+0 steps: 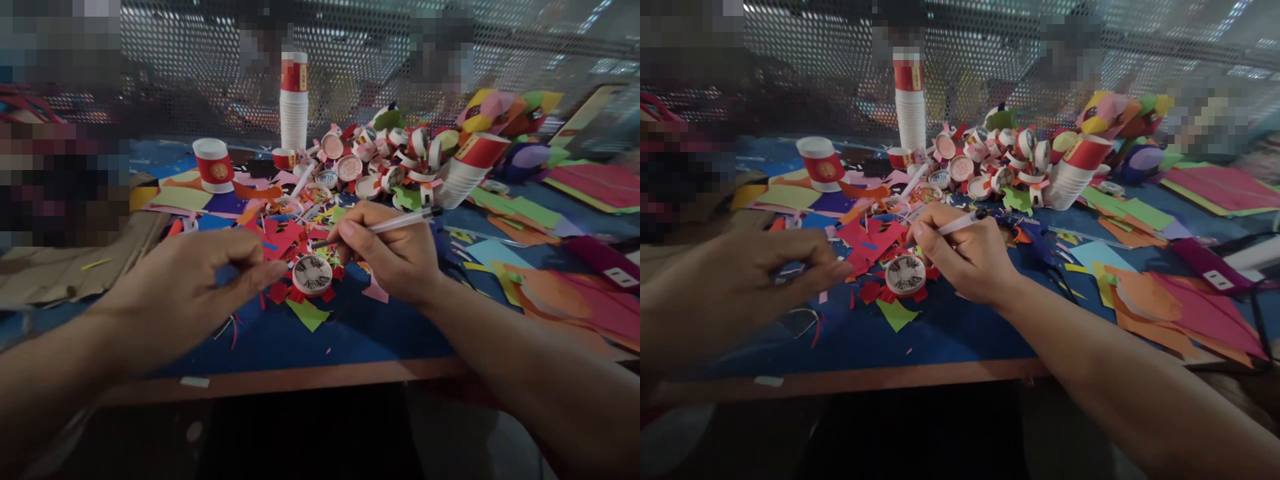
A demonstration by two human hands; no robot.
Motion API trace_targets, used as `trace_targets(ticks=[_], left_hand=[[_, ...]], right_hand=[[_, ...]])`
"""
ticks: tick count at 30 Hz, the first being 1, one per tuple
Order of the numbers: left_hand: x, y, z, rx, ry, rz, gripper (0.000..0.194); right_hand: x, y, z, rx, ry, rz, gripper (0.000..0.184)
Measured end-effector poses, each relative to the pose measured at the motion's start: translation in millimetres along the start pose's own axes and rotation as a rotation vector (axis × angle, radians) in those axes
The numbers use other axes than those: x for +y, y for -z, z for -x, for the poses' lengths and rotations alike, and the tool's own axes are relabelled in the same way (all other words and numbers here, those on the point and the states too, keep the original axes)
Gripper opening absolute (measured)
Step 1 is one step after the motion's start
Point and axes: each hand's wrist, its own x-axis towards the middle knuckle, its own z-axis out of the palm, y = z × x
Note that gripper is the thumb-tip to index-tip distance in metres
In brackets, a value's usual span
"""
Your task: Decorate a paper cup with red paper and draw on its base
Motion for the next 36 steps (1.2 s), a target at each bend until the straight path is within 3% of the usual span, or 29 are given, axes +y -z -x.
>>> trace_targets(ticks=[2,5,8,12,20,36], left_hand=[[0.6,1.0,-24.5,-0.008,0.006,-0.108,0.03],[-12.5,-9.1,-50.8,-0.04,-0.104,-0.097,0.063],[-27.2,-22.6,-61.2,-0.104,-0.171,-0.027,0.071],[-31.7,-34.1,-62.2,-0.143,-0.152,0.114,0.07],[-27.4,-44.5,-59.2,-0.133,-0.093,0.257,0.043],[-31.2,-46.9,-58.4,-0.147,-0.051,0.448,0.049]], right_hand=[[0.3,0.5,-0.2,-0.006,-0.008,0.011,0.028],[-0.6,1.2,-0.6,-0.047,-0.016,0.038,0.028],[-2.7,1.8,-1.4,-0.117,-0.011,0.058,0.028],[-5.6,1.4,-2.6,-0.149,-0.037,0.051,0.026],[-5.5,0.0,-3.5,-0.18,-0.027,0.088,0.027],[-1.1,1.5,1.1,-0.151,-0.111,0.154,0.029]])
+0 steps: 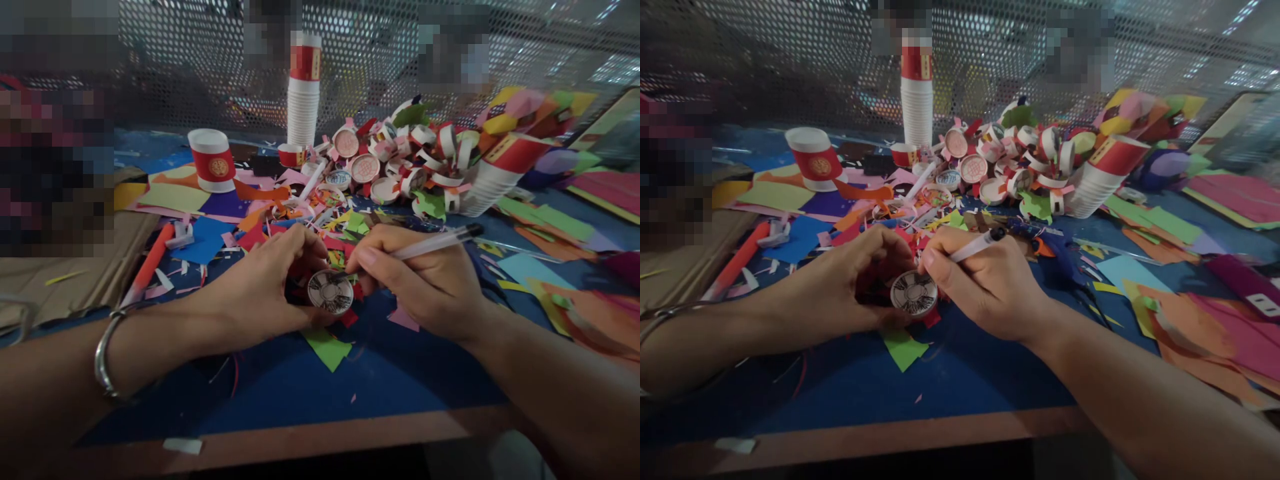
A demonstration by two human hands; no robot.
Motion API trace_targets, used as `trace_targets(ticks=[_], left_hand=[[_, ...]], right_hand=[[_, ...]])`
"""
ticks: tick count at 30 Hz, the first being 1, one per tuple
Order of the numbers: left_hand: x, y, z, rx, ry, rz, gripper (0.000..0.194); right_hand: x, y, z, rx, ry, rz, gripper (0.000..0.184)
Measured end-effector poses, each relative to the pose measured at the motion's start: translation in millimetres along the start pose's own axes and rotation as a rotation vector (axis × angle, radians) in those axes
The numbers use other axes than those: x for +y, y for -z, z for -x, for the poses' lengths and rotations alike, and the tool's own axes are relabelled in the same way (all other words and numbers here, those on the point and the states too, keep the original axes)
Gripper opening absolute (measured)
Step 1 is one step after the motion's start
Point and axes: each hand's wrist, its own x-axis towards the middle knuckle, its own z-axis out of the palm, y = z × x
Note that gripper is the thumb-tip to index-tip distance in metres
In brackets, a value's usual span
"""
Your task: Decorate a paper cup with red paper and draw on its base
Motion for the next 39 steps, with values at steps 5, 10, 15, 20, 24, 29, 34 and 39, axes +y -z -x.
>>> trace_targets(ticks=[5,10,15,20,24,29,34,39], left_hand=[[-1.1,0.4,1.0,0.004,-0.007,-0.024,0.048],[-0.6,2.0,1.1,0.01,-0.007,-0.098,0.049],[-1.2,1.6,1.0,0.007,-0.024,-0.094,0.048],[0.6,1.2,1.4,-0.01,-0.008,-0.062,0.049],[2.1,2.1,0.7,-0.021,-0.015,-0.042,0.046],[0.4,2.7,0.1,-0.021,-0.046,-0.053,0.045],[1.1,3.2,-0.3,0.007,-0.057,-0.118,0.044],[2.4,2.6,0.4,0.018,-0.06,-0.126,0.043]], right_hand=[[-0.1,-0.9,0.6,-0.003,-0.018,-0.042,0.028],[-3.9,-0.3,1.1,0.007,-0.012,-0.066,0.027],[-5.2,1.4,-0.9,-0.026,0.044,-0.012,0.027],[-7.9,2.5,-0.4,-0.027,0.049,0.014,0.029],[-12.3,2.0,0.2,-0.06,0.034,-0.037,0.028],[-12.6,-0.6,-0.5,-0.087,0.032,-0.1,0.028],[-8.3,-4.6,-1.6,-0.075,0.072,-0.093,0.027],[-4.7,-4.3,-1.6,-0.051,0.07,-0.067,0.028]])
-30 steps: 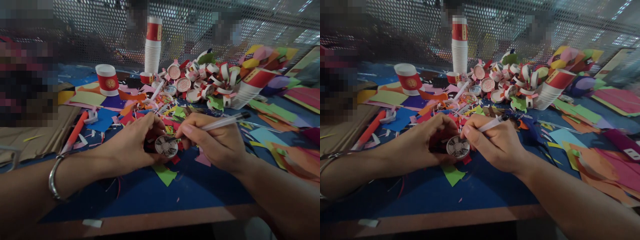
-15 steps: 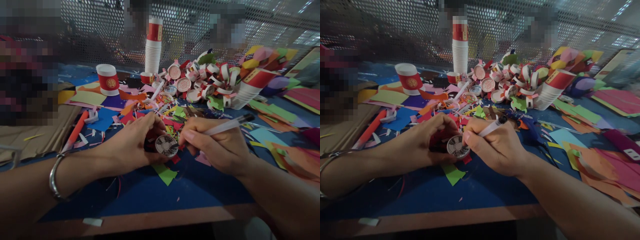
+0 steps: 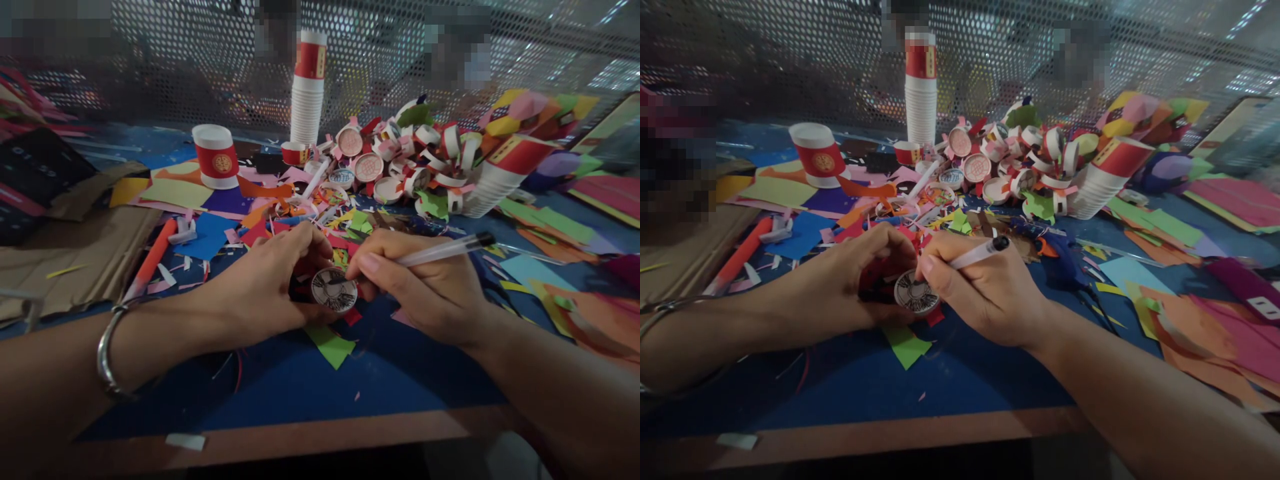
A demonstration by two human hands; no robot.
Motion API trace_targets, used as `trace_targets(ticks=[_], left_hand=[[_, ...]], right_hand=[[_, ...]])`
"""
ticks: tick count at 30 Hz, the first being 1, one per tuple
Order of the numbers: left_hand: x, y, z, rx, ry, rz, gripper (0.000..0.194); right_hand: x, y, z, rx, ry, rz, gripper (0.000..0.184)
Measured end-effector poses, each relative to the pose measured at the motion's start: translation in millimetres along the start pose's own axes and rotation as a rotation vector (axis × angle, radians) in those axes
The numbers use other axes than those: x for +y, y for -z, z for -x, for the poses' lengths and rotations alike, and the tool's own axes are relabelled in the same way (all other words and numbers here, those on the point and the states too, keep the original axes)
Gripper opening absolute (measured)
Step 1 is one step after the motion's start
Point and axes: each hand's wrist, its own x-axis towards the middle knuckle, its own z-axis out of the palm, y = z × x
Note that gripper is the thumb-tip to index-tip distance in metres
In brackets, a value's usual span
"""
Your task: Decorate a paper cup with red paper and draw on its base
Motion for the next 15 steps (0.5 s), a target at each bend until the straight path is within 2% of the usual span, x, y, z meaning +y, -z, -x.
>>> trace_targets(ticks=[6,15], left_hand=[[-0.8,-0.7,1.7,-0.002,0.01,0.017,0.044],[0.0,2.6,0.8,-0.038,-0.023,0.031,0.042]], right_hand=[[-3.9,3.9,-0.4,0.024,0.02,0.088,0.028],[-10.0,3.9,0.9,-0.031,-0.044,-0.006,0.029]])
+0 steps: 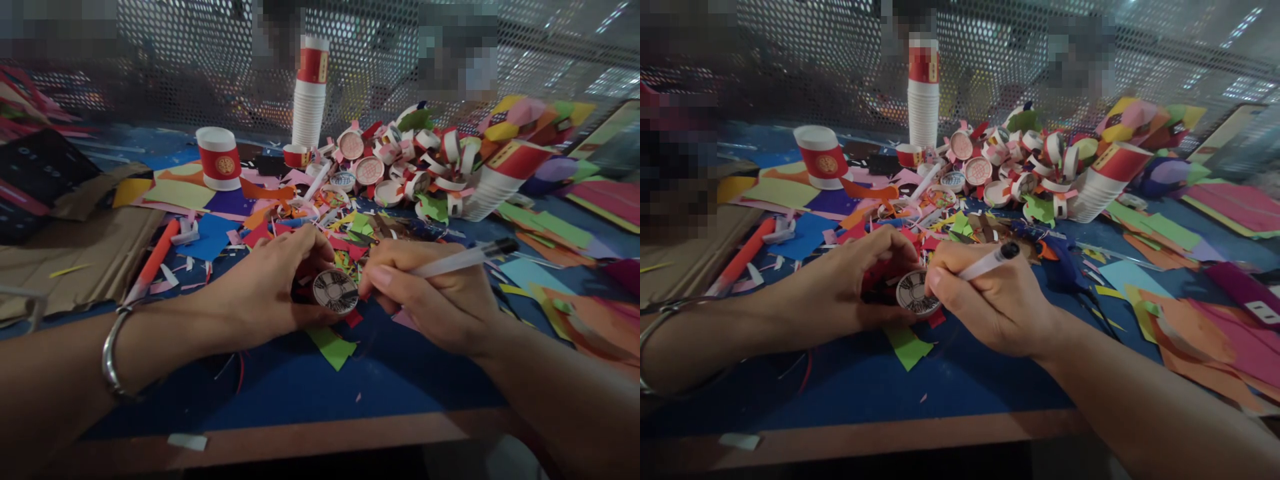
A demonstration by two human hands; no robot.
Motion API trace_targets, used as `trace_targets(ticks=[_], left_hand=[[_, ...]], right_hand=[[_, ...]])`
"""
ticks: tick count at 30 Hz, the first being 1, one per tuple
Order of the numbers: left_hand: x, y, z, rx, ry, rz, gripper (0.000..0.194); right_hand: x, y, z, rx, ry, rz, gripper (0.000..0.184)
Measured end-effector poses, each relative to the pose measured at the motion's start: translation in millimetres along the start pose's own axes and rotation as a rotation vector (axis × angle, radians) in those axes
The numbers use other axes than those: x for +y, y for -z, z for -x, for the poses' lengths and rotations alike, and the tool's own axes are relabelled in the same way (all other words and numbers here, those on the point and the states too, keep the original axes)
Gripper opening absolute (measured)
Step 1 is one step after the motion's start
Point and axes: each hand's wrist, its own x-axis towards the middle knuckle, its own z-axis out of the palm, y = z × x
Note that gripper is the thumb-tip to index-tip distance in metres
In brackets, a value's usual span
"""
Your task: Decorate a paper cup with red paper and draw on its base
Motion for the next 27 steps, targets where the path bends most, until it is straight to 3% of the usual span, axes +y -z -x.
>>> trace_targets(ticks=[19,27], left_hand=[[-0.2,-2.1,0.9,0.034,0.006,-0.087,0.042],[-2.0,0.1,0.7,0.005,-0.029,-0.056,0.043]], right_hand=[[6.0,-2.8,-2.5,0.069,0.071,0.086,0.028],[-1.8,-2.6,2.4,0.035,-0.008,0.015,0.029]])
